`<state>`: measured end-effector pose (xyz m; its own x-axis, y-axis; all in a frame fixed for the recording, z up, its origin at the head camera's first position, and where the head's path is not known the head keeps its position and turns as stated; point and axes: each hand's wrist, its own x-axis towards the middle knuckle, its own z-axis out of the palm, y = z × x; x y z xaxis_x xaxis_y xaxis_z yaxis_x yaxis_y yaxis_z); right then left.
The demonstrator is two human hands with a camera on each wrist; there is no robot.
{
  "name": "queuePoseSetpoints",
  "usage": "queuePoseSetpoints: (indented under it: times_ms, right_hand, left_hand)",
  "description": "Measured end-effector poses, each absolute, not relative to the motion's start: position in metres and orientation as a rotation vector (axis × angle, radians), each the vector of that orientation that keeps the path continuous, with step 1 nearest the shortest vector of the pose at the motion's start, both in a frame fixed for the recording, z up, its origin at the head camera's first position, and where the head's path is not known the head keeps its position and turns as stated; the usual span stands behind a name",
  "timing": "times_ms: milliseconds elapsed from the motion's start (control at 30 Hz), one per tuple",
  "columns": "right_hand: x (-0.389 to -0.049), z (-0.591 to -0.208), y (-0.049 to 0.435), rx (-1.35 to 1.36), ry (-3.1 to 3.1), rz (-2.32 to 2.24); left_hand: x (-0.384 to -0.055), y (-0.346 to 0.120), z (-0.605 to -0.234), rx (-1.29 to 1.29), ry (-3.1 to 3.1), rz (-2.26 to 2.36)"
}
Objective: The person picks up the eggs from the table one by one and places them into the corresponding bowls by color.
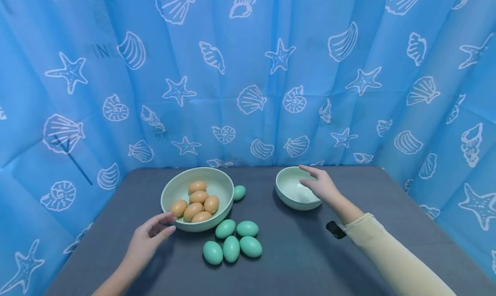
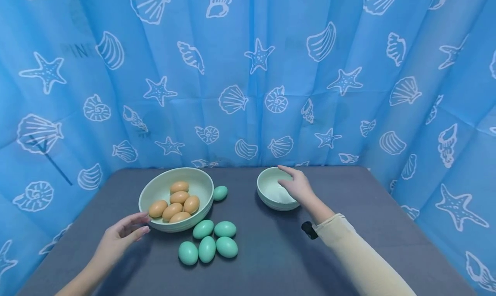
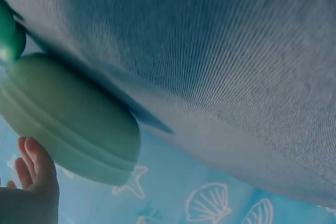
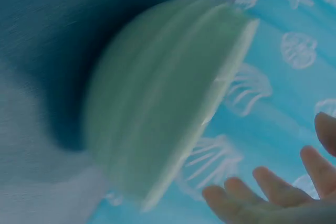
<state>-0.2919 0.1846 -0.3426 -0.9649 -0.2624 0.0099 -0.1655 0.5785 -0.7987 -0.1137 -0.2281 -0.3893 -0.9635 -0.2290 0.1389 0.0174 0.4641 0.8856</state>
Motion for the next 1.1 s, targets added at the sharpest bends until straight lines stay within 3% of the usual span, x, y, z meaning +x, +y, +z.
queuePoseSetpoints:
  times_ms: [267, 533, 767, 1100]
  right_hand:
    - [-0.307, -0.371, 0.223, -0.155, 2.670, -1.484]
    - [-0.311, -0.398, 0.242, 0.037, 2.467, -1.702]
    - [-0.315, -0.404, 0.241, 0.108, 2.163, -2.001]
    - [-0.316, -0.405, 0.242, 0.170, 2.081, -2.044]
  left_hand:
    - [-0.109, -0.219, -0.401, 0.229, -2.561, -1.665]
    - [-0.112, -0.218, -0.411, 0.002, -2.728, -1.849]
    - [-0.116, -0.213, -0.417, -0.095, -2.763, -1.936]
    - [-0.122, -0.205, -0.415, -0.114, -2.817, -1.938]
